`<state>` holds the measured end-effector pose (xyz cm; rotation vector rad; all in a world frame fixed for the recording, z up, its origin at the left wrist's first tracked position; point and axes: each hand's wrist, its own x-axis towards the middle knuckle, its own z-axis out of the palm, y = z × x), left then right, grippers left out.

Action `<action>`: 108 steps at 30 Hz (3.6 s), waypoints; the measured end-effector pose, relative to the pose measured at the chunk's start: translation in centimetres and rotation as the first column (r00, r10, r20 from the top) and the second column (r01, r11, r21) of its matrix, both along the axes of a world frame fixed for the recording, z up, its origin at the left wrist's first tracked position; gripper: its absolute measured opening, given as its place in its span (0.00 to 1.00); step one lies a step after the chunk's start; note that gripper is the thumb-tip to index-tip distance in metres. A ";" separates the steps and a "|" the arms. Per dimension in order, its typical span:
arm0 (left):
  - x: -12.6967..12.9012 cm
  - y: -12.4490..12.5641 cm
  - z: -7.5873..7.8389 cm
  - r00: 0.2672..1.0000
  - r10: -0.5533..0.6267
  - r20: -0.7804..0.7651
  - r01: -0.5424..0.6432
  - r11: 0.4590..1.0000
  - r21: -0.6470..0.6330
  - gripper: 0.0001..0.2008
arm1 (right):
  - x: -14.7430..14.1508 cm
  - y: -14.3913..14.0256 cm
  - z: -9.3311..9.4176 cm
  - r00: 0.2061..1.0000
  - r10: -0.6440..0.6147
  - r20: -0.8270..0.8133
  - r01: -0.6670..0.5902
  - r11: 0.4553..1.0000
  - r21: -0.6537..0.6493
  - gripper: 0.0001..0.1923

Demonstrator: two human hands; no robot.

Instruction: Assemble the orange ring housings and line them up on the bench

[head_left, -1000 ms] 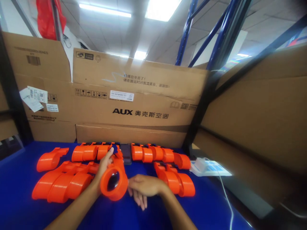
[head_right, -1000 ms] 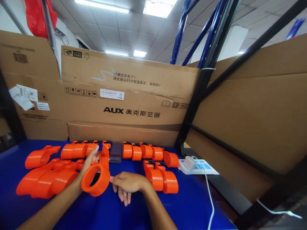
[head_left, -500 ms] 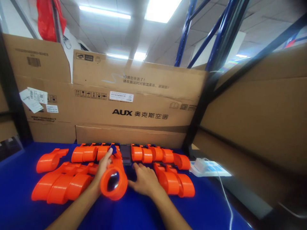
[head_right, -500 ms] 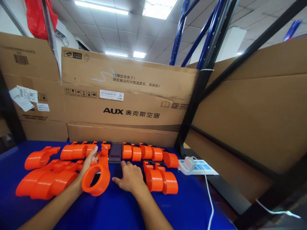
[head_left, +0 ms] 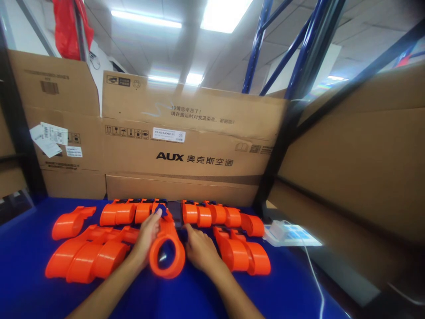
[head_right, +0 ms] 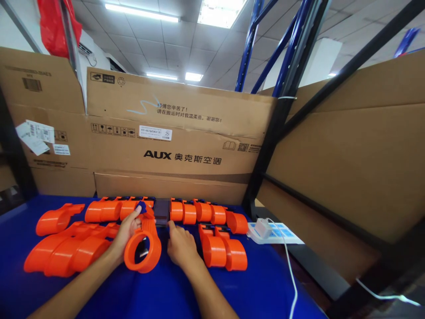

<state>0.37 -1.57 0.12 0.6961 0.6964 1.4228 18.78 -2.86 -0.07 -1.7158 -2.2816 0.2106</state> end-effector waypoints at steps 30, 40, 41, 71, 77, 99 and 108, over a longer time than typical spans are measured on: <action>0.0 -0.5 -0.5 0.992 -0.093 -0.087 0.101 0.990 0.097 0.19 | -0.3 -0.2 1.9 0.127 -0.276 -0.953 -0.425 0.853 -0.304 0.14; 0.0 -0.7 -0.2 0.993 -0.037 -0.116 0.054 0.988 0.145 0.22 | 0.4 0.6 2.3 0.161 0.059 -0.985 -0.271 0.962 0.013 0.20; 0.0 -0.7 -0.1 0.992 -0.024 -0.122 0.042 0.988 0.148 0.22 | 0.5 0.6 2.4 0.173 0.078 -0.982 -0.272 0.962 0.028 0.21; -0.2 -1.2 0.8 0.984 0.029 -0.174 0.017 0.966 0.258 0.31 | 0.1 -0.2 2.6 0.321 0.188 -0.928 -0.397 0.917 0.048 0.24; -0.5 -1.4 0.4 0.977 -0.014 -0.215 0.055 0.981 0.184 0.32 | 0.1 -0.6 2.5 0.498 0.328 -0.802 -0.312 0.931 0.187 0.25; -0.7 -1.4 1.2 0.907 0.249 -0.341 -0.083 0.897 0.433 0.15 | 0.3 -0.6 2.2 0.808 0.530 -0.256 -0.330 0.768 0.549 0.33; -0.9 -1.4 1.0 0.893 0.260 -0.367 -0.068 0.885 0.461 0.15 | 0.3 -0.8 2.3 0.806 0.533 -0.257 -0.340 0.773 0.536 0.34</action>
